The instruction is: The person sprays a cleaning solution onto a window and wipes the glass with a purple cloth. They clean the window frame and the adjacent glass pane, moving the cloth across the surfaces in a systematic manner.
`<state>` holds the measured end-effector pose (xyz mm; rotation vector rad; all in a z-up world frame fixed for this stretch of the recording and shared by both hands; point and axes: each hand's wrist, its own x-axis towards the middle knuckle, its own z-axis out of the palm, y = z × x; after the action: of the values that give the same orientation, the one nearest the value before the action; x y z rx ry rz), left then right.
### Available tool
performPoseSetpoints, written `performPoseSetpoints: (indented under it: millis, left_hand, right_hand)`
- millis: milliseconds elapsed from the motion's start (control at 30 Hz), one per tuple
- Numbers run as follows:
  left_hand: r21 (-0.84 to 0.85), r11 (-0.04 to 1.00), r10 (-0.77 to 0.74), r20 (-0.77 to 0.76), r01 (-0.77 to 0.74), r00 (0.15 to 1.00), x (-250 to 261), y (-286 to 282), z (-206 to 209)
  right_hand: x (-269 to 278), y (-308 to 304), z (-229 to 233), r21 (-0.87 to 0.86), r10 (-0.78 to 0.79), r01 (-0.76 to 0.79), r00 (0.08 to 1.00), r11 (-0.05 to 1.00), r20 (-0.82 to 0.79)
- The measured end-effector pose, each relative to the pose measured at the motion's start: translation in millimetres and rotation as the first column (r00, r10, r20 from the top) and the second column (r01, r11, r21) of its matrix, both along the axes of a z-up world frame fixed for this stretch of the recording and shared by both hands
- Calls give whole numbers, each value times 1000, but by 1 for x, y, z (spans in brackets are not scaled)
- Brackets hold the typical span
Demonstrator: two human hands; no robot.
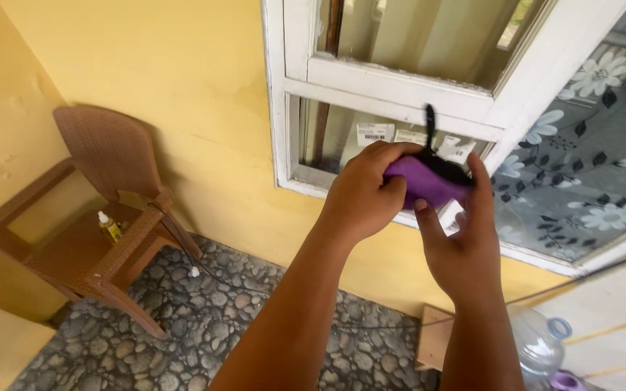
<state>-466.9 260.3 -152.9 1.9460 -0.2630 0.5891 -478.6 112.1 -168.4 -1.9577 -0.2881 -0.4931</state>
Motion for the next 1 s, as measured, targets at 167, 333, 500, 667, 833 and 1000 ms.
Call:
performPoseSetpoints:
  millis: [167,333,500,667,833,1000]
  left_hand:
    - [6,999,-53,165,52,985,-39,7,-13]
    - [146,983,70,251,-109,966,-56,5,-15]
    - [336,863,284,296,-378,912,-88,-14,-28]
    - [312,857,350,233,-411,907,-168,-50,-31]
    - [334,886,294,133,-322,947,-228,-69,-15]
    - [292,956,55,-88,-27,995,-272,-55,18]
  right_hand:
    - [-33,-2,-14,222,88,-104,993,969,81]
    - [-65,-23,-17,166,-4,-2,999,986,39]
    - [-116,-45,-21,-91,-144,154,984,984,109]
    - [-178,-71,-30,-52,-1,4,998,999,58]
    - [-232,-89,-26,8,137,-137,989,991,48]
    - [-254,-95,-19,-49,-173,174,985,983,27]
